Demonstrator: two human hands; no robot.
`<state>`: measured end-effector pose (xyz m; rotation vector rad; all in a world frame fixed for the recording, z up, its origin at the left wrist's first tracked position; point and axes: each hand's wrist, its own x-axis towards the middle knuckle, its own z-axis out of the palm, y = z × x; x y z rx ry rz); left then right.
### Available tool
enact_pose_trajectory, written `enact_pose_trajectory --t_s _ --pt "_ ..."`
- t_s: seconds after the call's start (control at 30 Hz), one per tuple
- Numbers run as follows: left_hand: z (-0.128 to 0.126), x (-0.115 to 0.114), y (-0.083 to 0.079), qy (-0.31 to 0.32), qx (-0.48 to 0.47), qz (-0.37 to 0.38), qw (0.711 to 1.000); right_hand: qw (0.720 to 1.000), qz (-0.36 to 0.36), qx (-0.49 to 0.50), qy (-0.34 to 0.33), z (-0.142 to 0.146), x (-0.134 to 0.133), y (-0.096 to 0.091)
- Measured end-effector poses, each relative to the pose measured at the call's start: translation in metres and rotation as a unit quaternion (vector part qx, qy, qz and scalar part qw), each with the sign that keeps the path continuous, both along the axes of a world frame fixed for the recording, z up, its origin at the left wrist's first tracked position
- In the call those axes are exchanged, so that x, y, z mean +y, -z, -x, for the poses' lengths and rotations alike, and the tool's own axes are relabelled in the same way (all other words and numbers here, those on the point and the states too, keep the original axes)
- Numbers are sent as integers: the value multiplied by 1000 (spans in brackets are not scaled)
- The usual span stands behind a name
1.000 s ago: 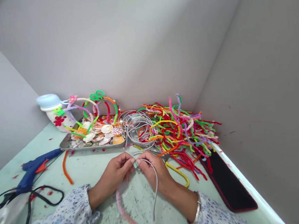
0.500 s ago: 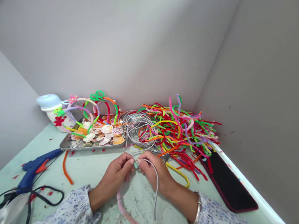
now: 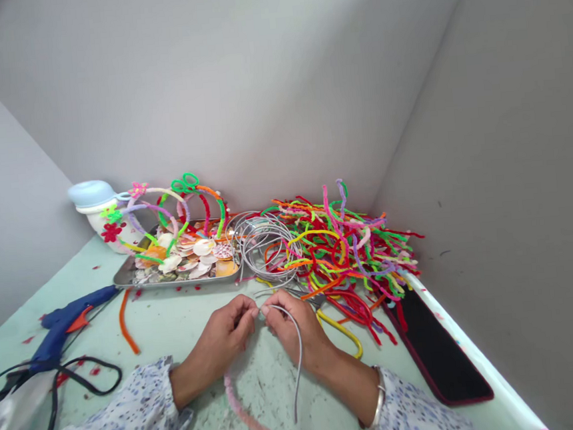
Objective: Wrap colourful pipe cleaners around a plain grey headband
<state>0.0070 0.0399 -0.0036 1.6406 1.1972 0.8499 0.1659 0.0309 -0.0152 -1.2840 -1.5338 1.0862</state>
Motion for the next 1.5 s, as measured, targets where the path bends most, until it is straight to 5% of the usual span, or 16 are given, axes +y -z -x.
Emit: enact_pose_trajectory --t_s 0.3,1.0,1.5 --pt "2 1 5 -9 -91 41 995 999 -11 26 26 -2 1 1" --pt "1 2 5 10 -143 87 986 984 -145 -100 15 0 2 -7" --pt "2 5 3 20 -144 98 984 978 -196 -71 16 -2 1 -3"
